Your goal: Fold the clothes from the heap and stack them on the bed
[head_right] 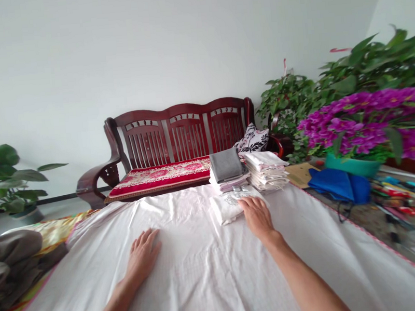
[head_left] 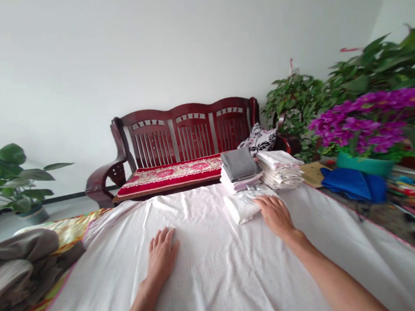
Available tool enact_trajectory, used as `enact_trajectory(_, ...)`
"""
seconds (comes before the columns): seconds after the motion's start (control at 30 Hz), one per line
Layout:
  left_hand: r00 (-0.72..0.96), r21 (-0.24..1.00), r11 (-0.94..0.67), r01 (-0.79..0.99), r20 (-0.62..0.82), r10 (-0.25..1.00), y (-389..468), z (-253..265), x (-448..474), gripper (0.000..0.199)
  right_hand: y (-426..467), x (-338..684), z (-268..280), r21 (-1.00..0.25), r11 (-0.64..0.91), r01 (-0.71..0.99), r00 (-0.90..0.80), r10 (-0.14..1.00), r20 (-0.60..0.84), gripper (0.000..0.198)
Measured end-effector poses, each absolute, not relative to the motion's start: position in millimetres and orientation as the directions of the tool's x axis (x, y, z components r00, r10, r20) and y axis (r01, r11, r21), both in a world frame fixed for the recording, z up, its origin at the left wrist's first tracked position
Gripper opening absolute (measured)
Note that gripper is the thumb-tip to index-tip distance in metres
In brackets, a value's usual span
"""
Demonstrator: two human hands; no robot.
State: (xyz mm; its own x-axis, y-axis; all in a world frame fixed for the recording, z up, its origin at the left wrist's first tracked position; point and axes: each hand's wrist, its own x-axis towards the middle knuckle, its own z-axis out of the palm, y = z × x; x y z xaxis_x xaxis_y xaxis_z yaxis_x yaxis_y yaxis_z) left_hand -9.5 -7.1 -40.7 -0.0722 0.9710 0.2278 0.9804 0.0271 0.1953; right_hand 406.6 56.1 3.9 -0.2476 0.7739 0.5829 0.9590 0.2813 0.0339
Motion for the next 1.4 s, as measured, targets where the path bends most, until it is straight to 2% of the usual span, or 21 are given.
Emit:
enact_trajectory(0.13,-0.084,0.242,0.023,0.970,0.243,0.966,-6,-44,-8,0.045,55,396,48,0.083,0.237,0.968,-0.247,0.841,0.481,0.018)
enact_trajectory(0.2,-0.093,0.290,0.015,0.957,0.258,0.962,-4,-46,-9,0.045,50,385,79,0.032,0.217,0.976,-0.207,0.858,0.470,0.013)
enact_trajectory(0.27,-0.106,0.387,-0.008,0.922,0.273,0.956,-2,-45,-10,0.045,44,374,111,-0.121,0.194,0.973,-0.117,0.876,0.469,0.018)
enact_trajectory(0.33,-0.111,0.559,-0.069,0.826,0.281,0.953,-3,-42,-11,0.044,37,363,137,-0.380,0.228,0.897,-0.047,0.901,0.431,0.022)
enact_trajectory(0.4,-0.110,0.771,-0.154,0.618,0.279,0.954,-7,-36,-9,0.047,32,352,154,-0.714,0.310,0.627,-0.041,0.929,0.367,0.028)
enact_trajectory(0.47,-0.115,0.933,-0.189,0.306,0.233,0.966,-12,-29,-4,0.057,25,336,157,-0.934,0.289,0.209,-0.081,0.957,0.279,0.036)
enact_trajectory(0.53,-0.125,0.985,-0.170,-0.019,0.166,0.978,-16,-22,2,0.071,19,318,146,-0.982,0.139,-0.124,-0.162,0.974,0.159,0.042)
enact_trajectory(0.57,-0.125,0.976,-0.156,-0.155,0.137,0.983,-18,-18,5,0.075,16,309,135,-0.975,0.049,-0.218,-0.210,0.973,0.096,0.043)
enact_trajectory(0.63,-0.125,0.928,-0.140,-0.346,0.103,0.987,-19,-13,8,0.077,13,296,106,-0.954,-0.084,-0.287,-0.291,0.957,0.003,0.042)
enact_trajectory(0.7,-0.137,0.902,-0.114,-0.416,0.062,0.989,-19,-11,6,0.072,15,293,71,-0.955,-0.162,-0.248,-0.278,0.956,-0.090,0.038)
enact_trajectory(0.8,-0.280,0.933,-0.090,-0.347,-0.011,0.960,-18,-14,-1,0.072,22,305,28,-0.971,-0.225,-0.084,0.038,0.973,-0.229,0.035)
enact_trajectory(0.87,-0.406,0.972,-0.109,-0.208,0.016,0.914,-17,-18,-6,0.071,22,313,14,-0.990,-0.129,0.060,0.151,0.981,-0.119,0.041)
enact_trajectory(0.9,-0.450,0.985,-0.124,-0.118,0.058,0.891,-17,-20,-7,0.070,19,314,13,-0.988,-0.040,0.149,0.141,0.990,-0.019,0.045)
enact_trajectory(1.0,-0.504,0.982,-0.134,0.130,0.182,0.844,-13,-23,-5,0.073,-2,299,22,-0.856,0.305,0.418,-0.100,0.952,0.290,0.052)
enact_trajectory(1.1,-0.490,0.971,-0.155,0.184,0.228,0.842,-12,-24,-2,0.077,-26,268,33,-0.588,0.556,0.588,-0.354,0.830,0.431,0.070)
enact_trajectory(1.17,-0.469,0.970,-0.203,0.136,0.244,0.849,-13,-24,-2,0.070,-33,252,33,-0.453,0.586,0.672,-0.412,0.804,0.429,0.072)
enact_trajectory(1.23,-0.465,0.969,-0.231,0.092,0.247,0.850,-15,-26,-5,0.064,-31,246,30,-0.401,0.562,0.724,-0.409,0.817,0.406,0.053)
enact_trajectory(1.3,-0.470,0.967,-0.235,0.095,0.252,0.846,-17,-28,-9,0.061,-23,253,28,-0.439,0.516,0.735,-0.340,0.841,0.421,0.035)
enact_trajectory(1.4,-0.475,0.950,-0.213,0.230,0.301,0.827,-19,-31,-14,0.056,-13,288,28,-0.581,0.408,0.704,-0.114,0.873,0.474,0.026)
